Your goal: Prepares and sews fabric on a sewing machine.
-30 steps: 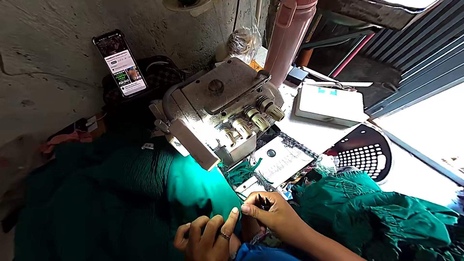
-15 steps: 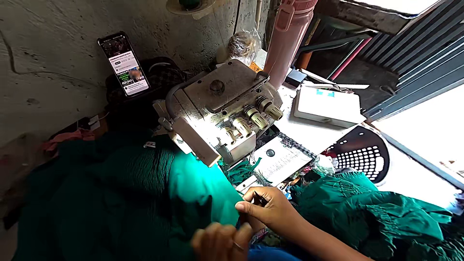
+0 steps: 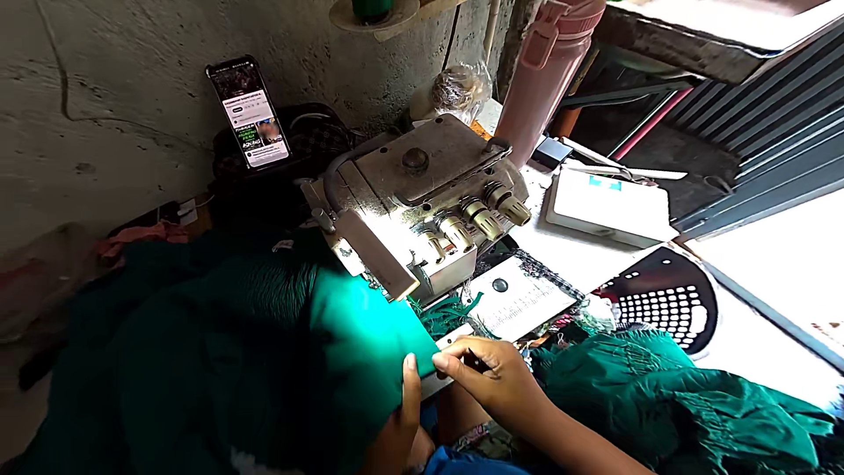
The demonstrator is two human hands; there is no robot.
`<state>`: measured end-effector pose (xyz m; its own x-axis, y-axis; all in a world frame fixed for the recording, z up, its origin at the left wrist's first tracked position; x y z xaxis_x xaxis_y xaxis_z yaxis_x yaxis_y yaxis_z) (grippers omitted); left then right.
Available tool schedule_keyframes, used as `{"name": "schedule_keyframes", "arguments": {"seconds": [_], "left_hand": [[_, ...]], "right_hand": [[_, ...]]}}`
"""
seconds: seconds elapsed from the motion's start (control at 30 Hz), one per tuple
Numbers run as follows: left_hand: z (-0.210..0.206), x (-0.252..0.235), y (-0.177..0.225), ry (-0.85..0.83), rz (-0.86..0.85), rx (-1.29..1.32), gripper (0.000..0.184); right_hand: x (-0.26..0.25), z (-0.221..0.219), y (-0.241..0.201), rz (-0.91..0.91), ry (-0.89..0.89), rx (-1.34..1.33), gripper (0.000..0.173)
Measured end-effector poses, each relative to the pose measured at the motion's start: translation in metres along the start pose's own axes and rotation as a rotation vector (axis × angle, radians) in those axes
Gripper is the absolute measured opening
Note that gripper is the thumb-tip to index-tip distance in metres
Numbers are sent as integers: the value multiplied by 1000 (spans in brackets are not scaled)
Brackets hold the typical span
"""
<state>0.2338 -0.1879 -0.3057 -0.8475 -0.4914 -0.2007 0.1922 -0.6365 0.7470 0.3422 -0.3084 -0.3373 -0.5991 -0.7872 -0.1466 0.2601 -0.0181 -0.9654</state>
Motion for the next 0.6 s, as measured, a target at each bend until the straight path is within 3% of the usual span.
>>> {"name": "schedule_keyframes", "arguments": {"seconds": [0.07, 0.2, 0.33, 0.43, 0.6], "left_hand": [[8, -16, 2, -64, 41, -86, 33], [22, -51, 21, -244, 406, -86, 42], [24, -74, -10, -343, 320, -227, 48], [32, -95, -14, -477, 488, -275, 57], [38, -115, -36, -306, 516, -255, 66]], "right_hand": [[-18, -2, -4, 13, 19, -13, 22], [-56, -6, -2, -91, 61, -31, 28], [-74, -7, 2, -112, 128, -50, 33], [-72, -5, 0, -121, 118, 76, 30], [-47, 25, -22, -206, -35, 452, 36]]}}
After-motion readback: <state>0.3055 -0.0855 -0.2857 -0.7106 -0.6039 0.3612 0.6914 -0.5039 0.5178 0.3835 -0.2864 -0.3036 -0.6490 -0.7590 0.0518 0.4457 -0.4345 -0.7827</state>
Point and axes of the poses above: each hand's wrist, its own x-axis away from the middle knuckle, its own z-axis out of the back of the hand, y = z × x, the point moved 4 cm from there along -x, towards the middle knuckle, and after that the axes turned 12 degrees about -y, right-handed, at the moved point
